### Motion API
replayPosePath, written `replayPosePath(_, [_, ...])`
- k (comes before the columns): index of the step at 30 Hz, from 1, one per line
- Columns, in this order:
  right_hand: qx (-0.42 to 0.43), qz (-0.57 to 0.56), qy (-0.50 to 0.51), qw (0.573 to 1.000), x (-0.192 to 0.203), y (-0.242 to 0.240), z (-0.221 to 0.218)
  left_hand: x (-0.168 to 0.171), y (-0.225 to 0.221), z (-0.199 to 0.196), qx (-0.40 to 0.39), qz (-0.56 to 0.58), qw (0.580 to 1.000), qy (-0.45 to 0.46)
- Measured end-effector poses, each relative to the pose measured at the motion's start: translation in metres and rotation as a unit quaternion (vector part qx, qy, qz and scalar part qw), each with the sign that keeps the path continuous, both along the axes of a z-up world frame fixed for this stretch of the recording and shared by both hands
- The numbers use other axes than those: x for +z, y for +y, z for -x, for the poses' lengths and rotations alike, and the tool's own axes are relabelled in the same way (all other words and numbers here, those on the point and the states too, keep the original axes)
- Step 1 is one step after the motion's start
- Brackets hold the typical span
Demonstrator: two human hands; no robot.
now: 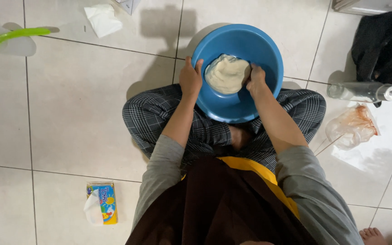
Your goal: Kneading a ball of dough in a blue plastic bowl on the floor.
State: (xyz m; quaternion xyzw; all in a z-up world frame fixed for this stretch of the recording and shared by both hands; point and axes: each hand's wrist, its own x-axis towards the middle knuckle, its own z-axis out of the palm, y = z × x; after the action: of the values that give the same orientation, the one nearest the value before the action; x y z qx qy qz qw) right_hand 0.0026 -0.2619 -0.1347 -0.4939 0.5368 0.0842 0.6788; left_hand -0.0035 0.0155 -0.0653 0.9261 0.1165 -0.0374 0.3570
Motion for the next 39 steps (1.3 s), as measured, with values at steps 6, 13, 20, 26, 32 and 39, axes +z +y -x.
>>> replayPosePath(6, [0.125,0.061,0.065,0.988,0.035,0.058,-0.079,0.007,-0.003,-0.001,0.000,0.031,1.000,0.000])
replayPosePath(13, [0.526,0.454,-0.047,0.718,0.072,0.133,-0.066,0.026,-0.005,0.000,0.023,0.049,0.998,0.023])
replayPosePath(20, [0.577,0.601,-0.307,0.459,0.153,0.153,0.016,0.033,-0.004,0.005,0.038,0.114,0.993,-0.006])
replayPosePath(26, [0.594,0.548,-0.340,0.480,0.174,0.110,0.085,0.030,-0.004,0.002,0.029,0.128,0.991,-0.041])
replayPosePath(32, [0.593,0.574,-0.286,0.487,0.153,0.082,0.105,0.048,-0.008,0.011,0.029,0.161,0.986,-0.044])
replayPosePath(39, [0.695,0.544,-0.090,0.460,0.090,0.103,0.075,0.041,-0.011,0.007,0.045,0.142,0.989,-0.024])
